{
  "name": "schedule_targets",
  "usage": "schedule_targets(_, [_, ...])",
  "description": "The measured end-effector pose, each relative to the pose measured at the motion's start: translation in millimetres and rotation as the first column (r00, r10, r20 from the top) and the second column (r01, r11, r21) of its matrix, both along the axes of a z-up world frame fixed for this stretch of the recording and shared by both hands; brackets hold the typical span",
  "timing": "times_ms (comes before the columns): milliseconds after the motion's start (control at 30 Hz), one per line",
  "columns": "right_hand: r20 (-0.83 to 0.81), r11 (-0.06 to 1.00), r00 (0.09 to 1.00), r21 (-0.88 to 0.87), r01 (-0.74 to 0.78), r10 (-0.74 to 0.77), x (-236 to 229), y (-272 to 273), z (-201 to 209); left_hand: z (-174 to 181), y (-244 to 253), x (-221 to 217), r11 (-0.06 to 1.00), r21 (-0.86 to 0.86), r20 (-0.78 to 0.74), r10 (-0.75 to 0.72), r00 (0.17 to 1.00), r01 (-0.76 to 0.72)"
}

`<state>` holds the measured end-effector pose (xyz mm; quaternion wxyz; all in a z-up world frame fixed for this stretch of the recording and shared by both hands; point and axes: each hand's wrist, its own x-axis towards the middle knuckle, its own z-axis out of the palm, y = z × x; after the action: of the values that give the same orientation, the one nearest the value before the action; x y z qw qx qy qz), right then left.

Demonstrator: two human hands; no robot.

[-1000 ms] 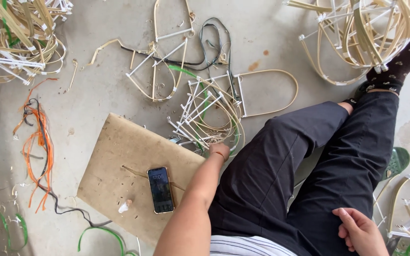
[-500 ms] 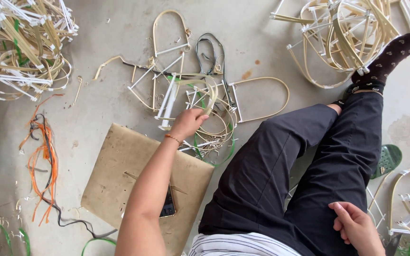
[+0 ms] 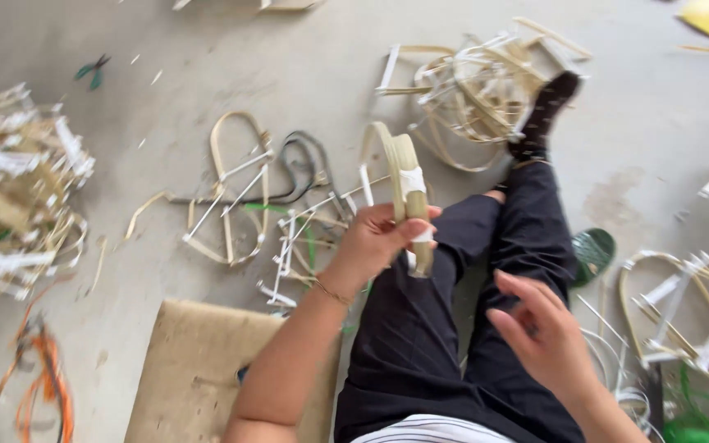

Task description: Wrapping bamboo or wood furniture frames with white plastic strips using scissors and pliers.

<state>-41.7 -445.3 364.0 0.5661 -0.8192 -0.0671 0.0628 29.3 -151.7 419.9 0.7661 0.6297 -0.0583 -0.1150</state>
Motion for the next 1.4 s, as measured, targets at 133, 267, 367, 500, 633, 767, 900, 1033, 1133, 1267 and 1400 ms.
schedule_targets(133, [0.123, 0.988, 0.989, -0.139, -0.061, 0.079, 13.2, 12.2, 51.5, 20.7, -78.0, -6.6, 0.986, -0.104, 0.033, -0.131, 0.991, 0.133])
schedule_targets(267, [-0.159, 0.974, 0.987, 0.221, 0.051, -0.015, 10.4, -32.1, 18.5, 12.3, -78.7, -0.8, 0.998, -0.044, 0.168, -0.044, 0.985, 0.052])
schedule_targets(367, [-0.179, 0.656, 0.982, 0.748, 0.102, 0.052, 1.3, -118.1, -17.8, 43.8, -30.6, -10.0, 0.962, 0.218, 0.109, 0.143, 0.984, -0.164])
schedule_targets(500, [-0.086, 0.497, 0.991, 0.867, 0.026, 0.098, -21.9, -163.4, -25.3, -19.9, 43.1, -14.5, 0.825, 0.518, 0.143, 0.177, 0.974, -0.226])
schedule_targets(633, [-0.042, 0.576, 0.979, 0.813, -0.082, 0.199, -35.9, -162.7, -12.4, -92.7, 77.9, -20.6, 0.483, 0.847, 0.134, 0.207, 0.969, -0.220])
schedule_targets(767, [-0.026, 0.769, 0.937, 0.580, -0.268, 0.347, -40.5, -140.1, 20.2, -104.5, 33.7, -28.4, 0.549, 0.819, 0.243, -0.064, 0.968, -0.169])
schedule_targets(900, [0.037, 0.748, 0.880, 0.510, -0.424, 0.473, -36.1, -109.1, 66.7, -49.9, -60.2, -32.4, 0.802, 0.595, 0.245, -0.237, 0.940, 0.047])
schedule_targets(1033, [0.081, 0.739, 0.885, 0.518, -0.431, 0.459, -39.4, -120.9, 59.4, -64.3, -89.1, -36.2, 0.776, 0.625, 0.327, -0.155, 0.932, -0.090])
schedule_targets(1133, [0.019, 0.882, 0.975, 0.421, -0.210, 0.222, -43.0, -124.4, 43.8, -43.0, -87.8, -42.5, 0.659, 0.679, 0.482, -0.068, 0.874, -0.323])
schedule_targets(1267, [-0.149, 0.933, 0.981, 0.321, 0.166, -0.123, -51.1, -120.8, 9.1, -6.2, -83.2, -60.7, 0.508, 0.669, 0.698, -0.179, 0.693, -0.543])
schedule_targets(1400, [-0.224, 0.922, 0.963, 0.322, 0.217, -0.148, -58.9, -127.7, -29.5, 22.4, -83.9, -77.7, 0.503, 0.685, 0.706, -0.280, 0.651, -0.526])
